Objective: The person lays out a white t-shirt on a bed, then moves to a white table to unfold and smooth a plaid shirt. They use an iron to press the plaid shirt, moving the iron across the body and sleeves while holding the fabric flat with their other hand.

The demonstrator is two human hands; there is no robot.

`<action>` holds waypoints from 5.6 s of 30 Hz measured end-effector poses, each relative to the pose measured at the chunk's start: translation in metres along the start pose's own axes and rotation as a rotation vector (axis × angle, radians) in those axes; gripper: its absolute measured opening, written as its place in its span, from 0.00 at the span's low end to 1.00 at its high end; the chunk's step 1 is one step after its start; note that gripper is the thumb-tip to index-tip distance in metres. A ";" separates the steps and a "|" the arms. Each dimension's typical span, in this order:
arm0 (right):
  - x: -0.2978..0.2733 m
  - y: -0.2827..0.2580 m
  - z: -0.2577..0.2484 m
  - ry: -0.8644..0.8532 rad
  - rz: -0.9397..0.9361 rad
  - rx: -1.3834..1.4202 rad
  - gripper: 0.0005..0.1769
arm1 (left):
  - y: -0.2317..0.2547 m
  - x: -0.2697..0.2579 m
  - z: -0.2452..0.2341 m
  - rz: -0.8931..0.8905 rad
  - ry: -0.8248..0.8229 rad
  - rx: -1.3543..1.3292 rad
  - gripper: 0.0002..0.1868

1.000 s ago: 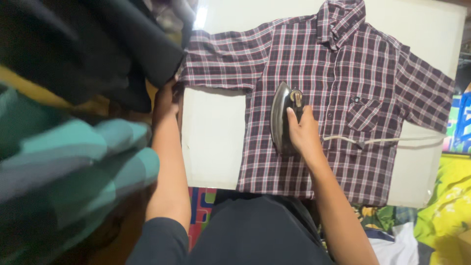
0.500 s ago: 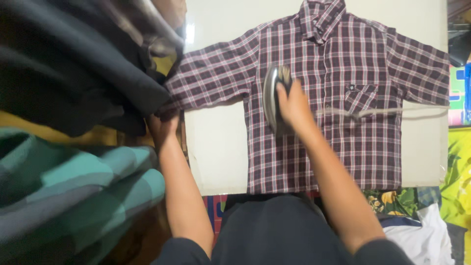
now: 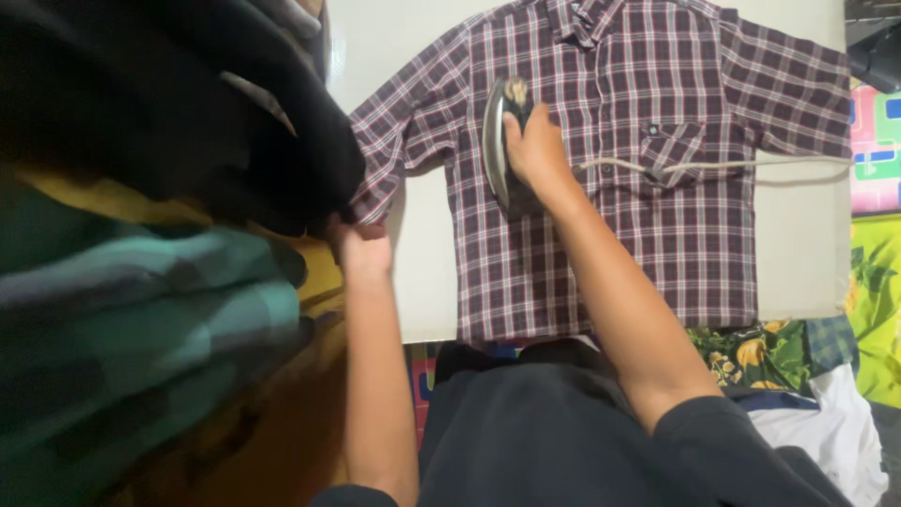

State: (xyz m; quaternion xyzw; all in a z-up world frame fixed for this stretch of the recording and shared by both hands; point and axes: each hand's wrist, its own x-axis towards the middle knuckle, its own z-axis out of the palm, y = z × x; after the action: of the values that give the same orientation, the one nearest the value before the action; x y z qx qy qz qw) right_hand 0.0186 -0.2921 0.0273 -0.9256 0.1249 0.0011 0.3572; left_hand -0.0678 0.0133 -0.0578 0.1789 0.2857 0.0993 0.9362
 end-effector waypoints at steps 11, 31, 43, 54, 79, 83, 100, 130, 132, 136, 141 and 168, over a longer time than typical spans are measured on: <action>-0.156 0.061 -0.205 -0.166 0.295 0.738 0.14 | -0.094 -0.098 0.166 0.563 0.186 1.542 0.20; -0.206 0.216 -0.427 0.152 0.260 0.955 0.08 | -0.324 -0.260 0.135 0.974 -1.244 2.097 0.26; -0.184 0.200 -0.437 0.003 0.190 0.981 0.09 | -0.302 -0.285 0.145 0.951 -1.282 1.861 0.21; -0.135 0.138 -0.305 -0.279 -0.016 0.423 0.18 | -0.130 -0.084 0.140 0.804 0.069 2.485 0.30; -0.013 -0.032 -0.104 -0.454 -0.097 -0.143 0.24 | -0.073 -0.041 0.167 0.632 -0.096 2.003 0.11; 0.021 -0.045 -0.062 -0.247 -0.054 -0.081 0.26 | -0.071 -0.034 0.160 0.599 -0.118 1.966 0.11; 0.055 -0.059 -0.030 -0.102 -0.028 -0.015 0.27 | -0.061 -0.023 0.137 0.523 -0.211 1.858 0.10; -0.007 -0.089 -0.009 -0.107 0.031 -0.023 0.27 | -0.062 -0.010 0.128 0.413 -0.205 1.840 0.13; 0.009 -0.093 -0.003 -0.069 -0.045 -0.019 0.26 | -0.064 -0.007 0.125 0.447 -0.184 1.854 0.13; 0.021 -0.089 -0.013 -0.053 -0.118 -0.041 0.26 | -0.070 -0.007 0.128 0.503 -0.144 1.863 0.13; -0.035 -0.054 -0.045 -0.096 0.053 -0.063 0.27 | -0.068 -0.020 0.142 0.477 -0.113 1.957 0.11; -0.046 -0.004 -0.100 -0.051 0.172 -0.131 0.26 | -0.153 0.070 0.169 1.024 -0.537 2.374 0.28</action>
State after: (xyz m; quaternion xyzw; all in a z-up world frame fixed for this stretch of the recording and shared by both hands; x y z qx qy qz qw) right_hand -0.0340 -0.3449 0.1086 -0.9326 0.1944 0.0633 0.2975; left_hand 0.0989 -0.1537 -0.0220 0.9867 -0.0943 0.0923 0.0951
